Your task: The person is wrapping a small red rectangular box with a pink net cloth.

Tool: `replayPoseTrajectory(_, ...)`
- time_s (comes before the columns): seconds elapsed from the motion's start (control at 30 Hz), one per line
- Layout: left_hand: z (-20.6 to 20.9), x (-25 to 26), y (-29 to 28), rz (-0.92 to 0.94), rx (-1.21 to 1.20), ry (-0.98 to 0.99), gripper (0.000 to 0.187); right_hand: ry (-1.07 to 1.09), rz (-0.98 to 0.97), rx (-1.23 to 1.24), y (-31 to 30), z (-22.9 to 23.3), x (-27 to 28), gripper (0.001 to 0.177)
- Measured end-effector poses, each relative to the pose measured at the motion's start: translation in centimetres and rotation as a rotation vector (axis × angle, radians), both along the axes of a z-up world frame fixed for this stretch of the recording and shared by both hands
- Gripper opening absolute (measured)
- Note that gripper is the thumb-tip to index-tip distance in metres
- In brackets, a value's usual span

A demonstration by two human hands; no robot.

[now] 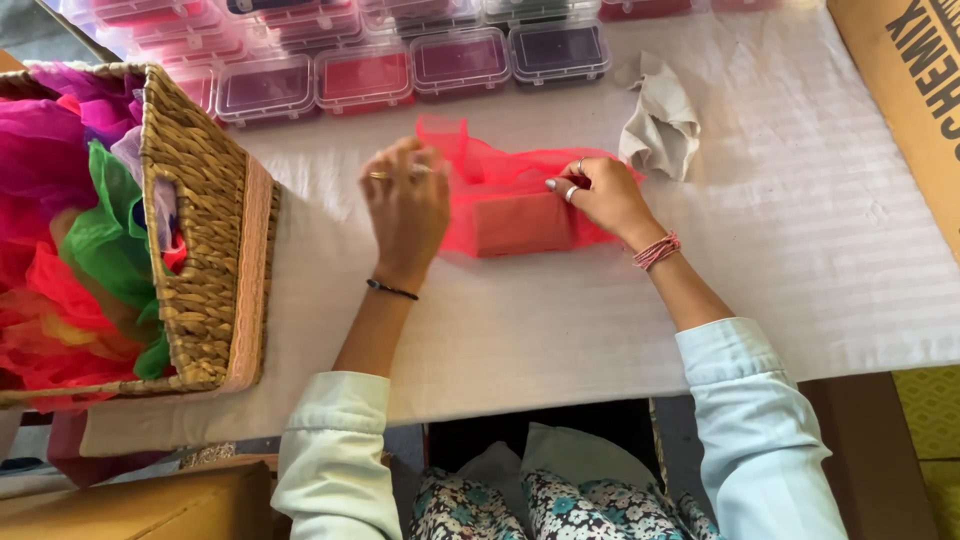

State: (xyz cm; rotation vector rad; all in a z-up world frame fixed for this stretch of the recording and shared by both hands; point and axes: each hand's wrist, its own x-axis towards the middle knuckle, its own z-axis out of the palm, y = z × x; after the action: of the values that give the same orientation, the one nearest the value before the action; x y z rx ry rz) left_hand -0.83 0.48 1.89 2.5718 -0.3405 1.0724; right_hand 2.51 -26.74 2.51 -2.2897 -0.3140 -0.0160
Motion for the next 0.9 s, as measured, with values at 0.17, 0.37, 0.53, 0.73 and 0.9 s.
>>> replayPoseTrajectory(0.17,-0.2,-2.3,-4.8,-0.454,0.215,-0.199,0.007,0.005,0.018,0.016,-0.4,-0.8,0.3,0.024)
replayPoseTrajectory(0.37,-1.4,-3.3,-6.3,-0.502,0.114,0.188,0.056,-0.060,0.055,0.068,-0.8,-1.7,1.0,0.019)
replayPoseTrajectory(0.53,-1.8,-3.0,-5.9,-0.395,0.091,0.252,0.085,-0.128,-0.056,-0.020,-2.2,-2.4,1.8,0.017)
replayPoseTrajectory(0.73,-0.4,-2.7,-5.9,-0.411,0.031,0.437,0.096,-0.206,-0.156,-0.045,-2.5,-2.1,1.6,0.021)
replayPoseTrajectory(0.9,0.0,-2.6,-6.0,-0.414,0.011,0.511,0.091,-0.560,-0.165,-0.233,-1.4,-1.1,1.6,0.052)
